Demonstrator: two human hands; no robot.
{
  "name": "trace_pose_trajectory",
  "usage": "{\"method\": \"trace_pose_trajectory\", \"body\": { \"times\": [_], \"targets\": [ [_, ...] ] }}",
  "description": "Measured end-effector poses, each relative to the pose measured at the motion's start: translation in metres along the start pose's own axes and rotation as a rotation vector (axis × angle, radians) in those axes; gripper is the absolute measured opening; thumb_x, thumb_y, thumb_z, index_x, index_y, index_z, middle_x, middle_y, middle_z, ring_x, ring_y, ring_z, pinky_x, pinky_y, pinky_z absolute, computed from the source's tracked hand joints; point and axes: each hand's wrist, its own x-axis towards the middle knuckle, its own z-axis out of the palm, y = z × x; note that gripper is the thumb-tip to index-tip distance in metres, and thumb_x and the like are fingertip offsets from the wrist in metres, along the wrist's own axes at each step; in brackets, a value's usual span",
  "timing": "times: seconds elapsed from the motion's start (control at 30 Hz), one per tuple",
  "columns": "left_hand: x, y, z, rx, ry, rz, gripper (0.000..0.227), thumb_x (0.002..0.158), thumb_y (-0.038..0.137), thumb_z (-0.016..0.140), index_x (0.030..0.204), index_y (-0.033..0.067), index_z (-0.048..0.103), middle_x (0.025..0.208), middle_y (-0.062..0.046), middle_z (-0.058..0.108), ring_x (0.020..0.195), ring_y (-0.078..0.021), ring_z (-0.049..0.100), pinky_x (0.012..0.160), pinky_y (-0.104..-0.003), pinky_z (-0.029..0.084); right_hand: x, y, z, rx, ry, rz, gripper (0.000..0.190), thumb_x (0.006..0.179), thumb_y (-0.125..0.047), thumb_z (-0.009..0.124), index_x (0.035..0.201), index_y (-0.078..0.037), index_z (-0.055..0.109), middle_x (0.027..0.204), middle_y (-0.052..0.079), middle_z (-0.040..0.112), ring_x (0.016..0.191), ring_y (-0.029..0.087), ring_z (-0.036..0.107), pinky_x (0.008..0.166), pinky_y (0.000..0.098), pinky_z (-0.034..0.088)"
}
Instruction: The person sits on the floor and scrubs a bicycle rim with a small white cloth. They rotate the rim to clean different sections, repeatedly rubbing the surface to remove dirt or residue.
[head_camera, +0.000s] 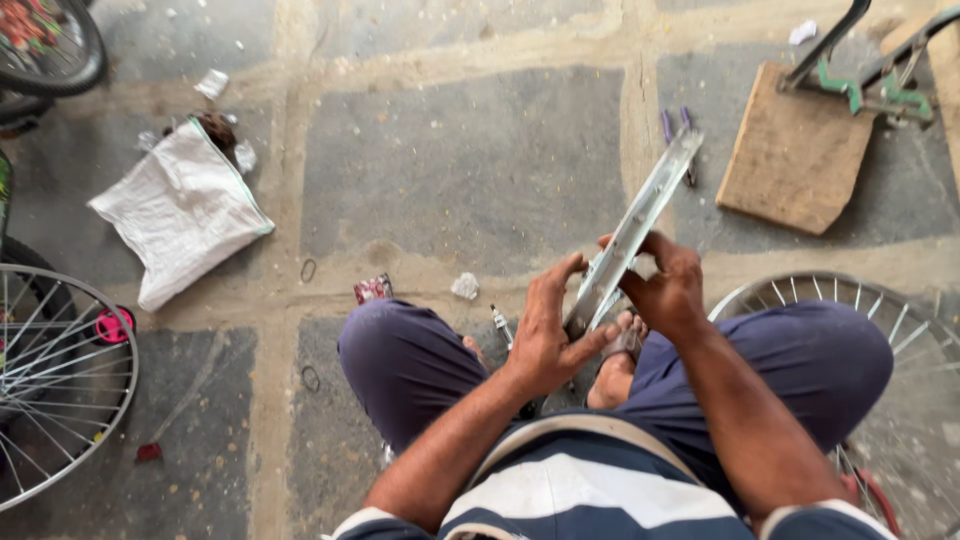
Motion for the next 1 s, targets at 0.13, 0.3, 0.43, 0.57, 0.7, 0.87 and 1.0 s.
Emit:
{"method": "trace_pose_trajectory", "body": {
  "times": [0.13,0.3,0.43,0.57,0.7,0.87,1.0],
  "targets": [
    [-0.001,-0.001,0.003,0.064,-0.010,0.005,0.087,0.094,0.044,0.076,0.158,0.0035,0.034,0.146,-0.024,0.049,0.137,-0.0395,0.050,0.116,-0.050,0.044,-0.001,0.002,0.023,-0.489,0.483,-0.502,0.045,0.075,-0.024,0.098,0.081,-0.006,0.057,0.080,0.010,0.064,0.081,0.026,0.062,0.078,0.0424,0.044],
    [0.000,-0.002,-0.001,0.034,-0.014,0.038,0.092,0.094,0.047,0.077,0.160,0.0034,0.030,0.150,-0.024,0.048,0.141,-0.0388,0.048,0.118,-0.051,0.043,-0.014,0.017,0.021,-0.041,0.245,-0.233,0.031,0.096,-0.024,0.082,0.103,-0.001,0.063,0.101,0.010,0.072,0.096,0.020,0.070,0.090,0.0341,0.055],
    [0.000,-0.002,0.002,-0.008,-0.039,0.013,0.093,0.096,0.047,0.076,0.161,0.0038,0.027,0.151,-0.025,0.046,0.144,-0.0385,0.046,0.120,-0.052,0.042,-0.023,0.024,0.005,0.526,-0.025,0.084,0.028,0.103,-0.020,0.073,0.117,0.001,0.060,0.115,0.008,0.074,0.107,0.016,0.069,0.095,0.0339,0.055],
    [-0.001,-0.002,0.002,0.020,-0.030,0.025,0.093,0.095,0.047,0.077,0.162,0.0048,0.027,0.151,-0.023,0.047,0.144,-0.0380,0.047,0.121,-0.052,0.042,-0.015,0.027,-0.008,0.822,-0.192,0.193,0.038,0.111,-0.014,0.055,0.144,0.003,0.056,0.127,0.012,0.071,0.118,0.019,0.068,0.110,0.0355,0.051],
    [-0.001,-0.004,0.001,0.015,-0.030,0.021,0.095,0.095,0.048,0.076,0.162,0.0045,0.026,0.152,-0.024,0.047,0.146,-0.0386,0.046,0.122,-0.053,0.041,-0.005,0.024,-0.013,1.005,-0.352,0.207,0.050,0.103,-0.005,0.057,0.151,0.002,0.045,0.144,0.012,0.062,0.126,0.017,0.063,0.113,0.0354,0.050],
    [-0.002,-0.004,0.001,0.010,-0.048,-0.001,0.096,0.094,0.050,0.077,0.162,0.0052,0.026,0.151,-0.024,0.046,0.144,-0.0384,0.046,0.121,-0.052,0.042,-0.016,0.016,0.000,0.930,-0.263,0.006,0.050,0.108,0.000,0.061,0.156,0.001,0.049,0.125,0.013,0.069,0.114,0.016,0.068,0.105,0.0322,0.057],
    [0.001,-0.002,0.000,0.000,-0.056,0.003,0.096,0.093,0.049,0.077,0.161,0.0044,0.026,0.151,-0.025,0.045,0.144,-0.0390,0.046,0.120,-0.052,0.041,-0.016,0.010,-0.003,0.749,-0.191,-0.035,0.043,0.103,-0.007,0.070,0.143,-0.001,0.055,0.128,0.010,0.069,0.120,0.016,0.067,0.103,0.0310,0.059]
  ]
}}
